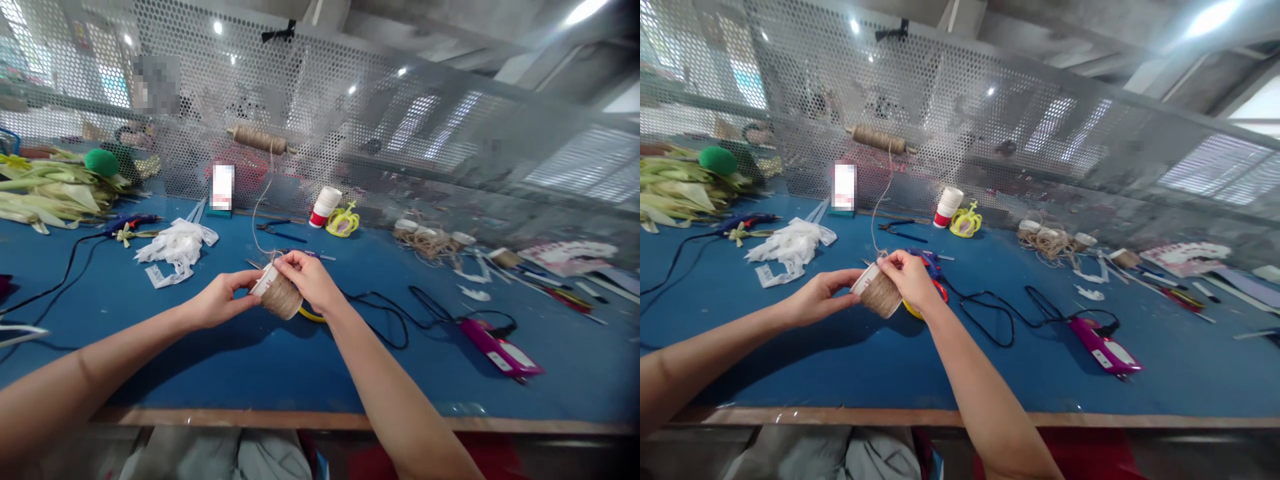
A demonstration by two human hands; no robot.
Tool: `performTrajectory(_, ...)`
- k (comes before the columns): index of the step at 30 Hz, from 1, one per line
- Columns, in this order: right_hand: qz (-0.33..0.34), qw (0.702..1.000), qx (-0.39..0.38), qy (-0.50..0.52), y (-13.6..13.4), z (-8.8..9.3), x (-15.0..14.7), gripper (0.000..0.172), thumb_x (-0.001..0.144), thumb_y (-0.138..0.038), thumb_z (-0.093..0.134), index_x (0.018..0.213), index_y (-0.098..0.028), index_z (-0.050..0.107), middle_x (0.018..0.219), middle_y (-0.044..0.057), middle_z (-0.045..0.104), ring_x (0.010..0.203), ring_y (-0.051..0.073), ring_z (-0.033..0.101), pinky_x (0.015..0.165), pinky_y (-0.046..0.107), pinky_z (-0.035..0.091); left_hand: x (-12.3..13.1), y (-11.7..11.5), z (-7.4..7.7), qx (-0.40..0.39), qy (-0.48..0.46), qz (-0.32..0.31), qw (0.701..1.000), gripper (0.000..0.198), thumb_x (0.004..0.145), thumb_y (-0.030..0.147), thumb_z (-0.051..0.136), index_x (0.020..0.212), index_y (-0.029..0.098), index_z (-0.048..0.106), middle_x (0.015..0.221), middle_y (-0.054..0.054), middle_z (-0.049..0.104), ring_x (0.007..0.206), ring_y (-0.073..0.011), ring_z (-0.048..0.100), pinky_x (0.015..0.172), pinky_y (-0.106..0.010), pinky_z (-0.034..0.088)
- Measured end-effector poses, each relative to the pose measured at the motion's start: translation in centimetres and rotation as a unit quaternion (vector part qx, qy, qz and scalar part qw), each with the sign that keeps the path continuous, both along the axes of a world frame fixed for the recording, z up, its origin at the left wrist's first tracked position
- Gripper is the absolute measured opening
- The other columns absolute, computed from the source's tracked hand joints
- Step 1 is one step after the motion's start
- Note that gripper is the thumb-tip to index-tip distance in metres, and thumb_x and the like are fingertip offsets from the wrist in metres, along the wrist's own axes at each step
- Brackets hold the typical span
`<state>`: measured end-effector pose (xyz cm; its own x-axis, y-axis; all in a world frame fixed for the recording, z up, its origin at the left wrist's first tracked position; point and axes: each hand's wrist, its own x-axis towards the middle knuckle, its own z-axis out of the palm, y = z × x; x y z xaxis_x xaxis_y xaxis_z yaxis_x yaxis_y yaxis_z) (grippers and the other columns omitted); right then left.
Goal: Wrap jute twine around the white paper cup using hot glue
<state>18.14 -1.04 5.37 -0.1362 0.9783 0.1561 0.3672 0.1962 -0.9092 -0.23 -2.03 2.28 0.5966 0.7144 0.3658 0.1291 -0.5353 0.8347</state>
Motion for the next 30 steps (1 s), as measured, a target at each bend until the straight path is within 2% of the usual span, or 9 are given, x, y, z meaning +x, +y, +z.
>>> performTrajectory(3, 0.002, 0.999, 0.007, -0.051, 0.0, 0.0, 0.0, 0.026, 0.078, -0.041, 0.048, 0.07, -0.017, 0.051, 0.064, -0.002, 0.051, 0.059, 0.011, 0.044, 0.056, 0.024, 0.035, 0.0, -0.1, 0.1, 0.025, 0.017, 0.014, 0.999, 0.041, 0.078, 0.023, 0.051, 0.117, 0.012, 0.051, 0.111, -0.008, 0.061, 0.098, -0.0193, 0.056, 0.088, -0.031, 0.043)
performTrajectory(8, 0.008, 0.99, 0.062, -0.126, 0.2, -0.2, 0.1, 0.027, 0.084, -0.04, 0.037, 0.067, -0.019, 0.044, 0.065, -0.002, 0.048, 0.063, 0.012, 0.044, 0.06, 0.025, 0.035, -0.1, -0.3, 0.4, 0.065, 0.046, 0.034, 0.996, 0.039, 0.078, 0.022, 0.05, 0.115, 0.012, 0.052, 0.108, -0.009, 0.062, 0.095, -0.0189, 0.057, 0.085, -0.029, 0.043)
performTrajectory(13, -0.016, 0.975, 0.137, -0.172, -0.1, -0.4, -0.3, 0.023, 0.086, -0.036, 0.035, 0.069, -0.021, 0.04, 0.066, -0.001, 0.049, 0.062, 0.014, 0.047, 0.06, 0.026, 0.036, 0.0, -0.6, 0.9, 0.055, 0.078, 0.039, 0.995, 0.038, 0.072, 0.022, 0.055, 0.109, 0.011, 0.054, 0.101, -0.008, 0.063, 0.093, -0.0199, 0.056, 0.084, -0.028, 0.043)
performTrajectory(18, -0.042, 0.943, 0.218, -0.246, -1.2, -0.9, -1.6, 0.02, 0.087, -0.032, 0.033, 0.072, -0.021, 0.04, 0.07, 0.004, 0.052, 0.065, 0.017, 0.05, 0.061, 0.028, 0.037, 0.5, -1.0, 1.1, -0.047, 0.023, 0.046, 0.998, 0.026, 0.072, 0.028, 0.056, 0.091, 0.01, 0.057, 0.085, -0.005, 0.062, 0.079, -0.0166, 0.055, 0.072, -0.025, 0.044)
performTrajectory(23, -0.041, 0.918, 0.247, -0.307, -1.6, -1.5, -2.5, 0.02, 0.087, -0.031, 0.032, 0.076, -0.019, 0.044, 0.076, 0.007, 0.053, 0.066, 0.018, 0.052, 0.058, 0.028, 0.037, 1.0, -0.9, 0.6, -0.183, -0.057, 0.03, 0.981, 0.024, 0.069, 0.027, 0.059, 0.084, 0.008, 0.055, 0.07, -0.001, 0.056, 0.064, -0.0113, 0.05, 0.059, -0.022, 0.04)
performTrajectory(30, -0.053, 0.9, 0.258, -0.347, -1.9, -1.5, -2.7, 0.022, 0.087, -0.031, 0.032, 0.078, -0.018, 0.048, 0.079, 0.007, 0.054, 0.062, 0.017, 0.052, 0.054, 0.027, 0.035, 1.2, -1.0, 0.8, -0.263, -0.126, 0.022, 0.956, 0.024, 0.065, 0.03, 0.063, 0.077, 0.01, 0.057, 0.069, -0.001, 0.059, 0.068, -0.0139, 0.054, 0.07, -0.026, 0.043)
